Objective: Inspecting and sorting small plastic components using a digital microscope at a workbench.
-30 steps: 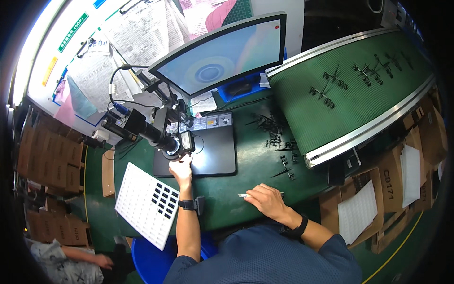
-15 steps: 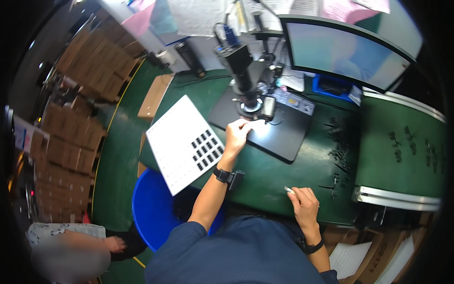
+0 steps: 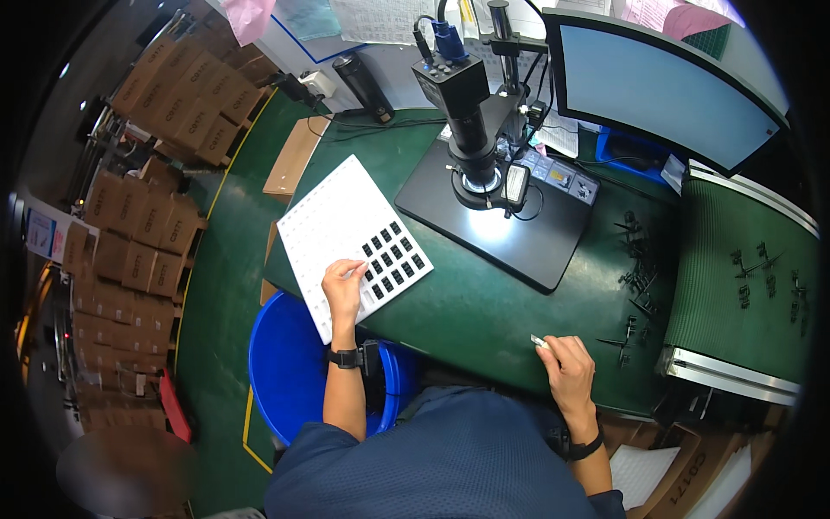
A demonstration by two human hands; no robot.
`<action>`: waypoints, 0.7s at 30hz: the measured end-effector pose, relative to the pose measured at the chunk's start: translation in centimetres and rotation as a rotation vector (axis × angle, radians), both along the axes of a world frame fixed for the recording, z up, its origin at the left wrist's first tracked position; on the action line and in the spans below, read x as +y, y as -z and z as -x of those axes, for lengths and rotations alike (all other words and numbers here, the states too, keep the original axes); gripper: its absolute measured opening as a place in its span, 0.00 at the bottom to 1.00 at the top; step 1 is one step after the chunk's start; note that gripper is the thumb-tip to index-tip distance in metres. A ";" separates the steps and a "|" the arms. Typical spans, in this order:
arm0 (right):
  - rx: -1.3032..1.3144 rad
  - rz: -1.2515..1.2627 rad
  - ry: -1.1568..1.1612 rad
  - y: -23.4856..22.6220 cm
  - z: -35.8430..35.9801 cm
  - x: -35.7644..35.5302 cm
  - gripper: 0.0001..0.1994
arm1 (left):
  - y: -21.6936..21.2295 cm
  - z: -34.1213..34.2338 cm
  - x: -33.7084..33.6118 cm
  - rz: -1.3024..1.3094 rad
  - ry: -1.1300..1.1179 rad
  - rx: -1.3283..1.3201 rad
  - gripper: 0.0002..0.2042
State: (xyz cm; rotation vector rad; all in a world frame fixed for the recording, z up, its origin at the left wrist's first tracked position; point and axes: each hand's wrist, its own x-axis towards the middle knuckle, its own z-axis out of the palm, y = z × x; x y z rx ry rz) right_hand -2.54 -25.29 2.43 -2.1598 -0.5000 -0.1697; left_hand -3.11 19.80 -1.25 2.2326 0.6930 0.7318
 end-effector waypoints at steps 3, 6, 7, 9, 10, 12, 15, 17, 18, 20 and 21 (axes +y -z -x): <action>-0.008 0.007 -0.008 -0.3 -0.2 0.2 0.08 | 1.0 0.1 0.4 -0.127 0.001 0.080 0.04; -0.019 0.010 0.001 -0.6 -0.3 0.2 0.08 | 0.8 0.1 0.0 -0.168 -0.029 0.096 0.04; -0.021 0.012 0.004 -0.7 -0.2 0.1 0.08 | 0.8 0.1 -0.1 -0.172 -0.034 0.102 0.04; -0.025 0.006 0.010 -0.5 -0.2 -0.1 0.08 | 0.8 0.1 0.1 -0.171 -0.041 0.109 0.05; -0.027 0.003 0.011 -0.4 -0.1 -0.2 0.08 | 0.9 0.2 0.2 -0.162 -0.042 0.109 0.05; -0.010 0.009 0.022 -0.3 0.0 -0.2 0.08 | 0.9 0.2 0.3 -0.149 -0.035 0.095 0.07; 0.001 0.012 0.032 -0.2 0.3 -0.2 0.09 | 0.5 0.4 0.0 -0.203 0.021 0.052 0.08; 0.011 0.008 0.034 -0.2 0.2 -0.1 0.09 | 0.4 0.9 -0.3 -0.323 0.108 0.035 0.08; 0.018 0.002 0.033 -0.2 0.2 -0.1 0.09 | 0.5 1.1 -0.5 -0.347 0.125 0.069 0.07; 0.025 0.001 0.028 -0.1 0.0 0.0 0.09 | 0.8 1.6 -0.8 -0.392 0.159 0.136 0.06; 0.024 0.005 0.024 -0.1 0.0 0.0 0.09 | 0.8 2.0 -0.8 -0.389 0.196 0.176 0.09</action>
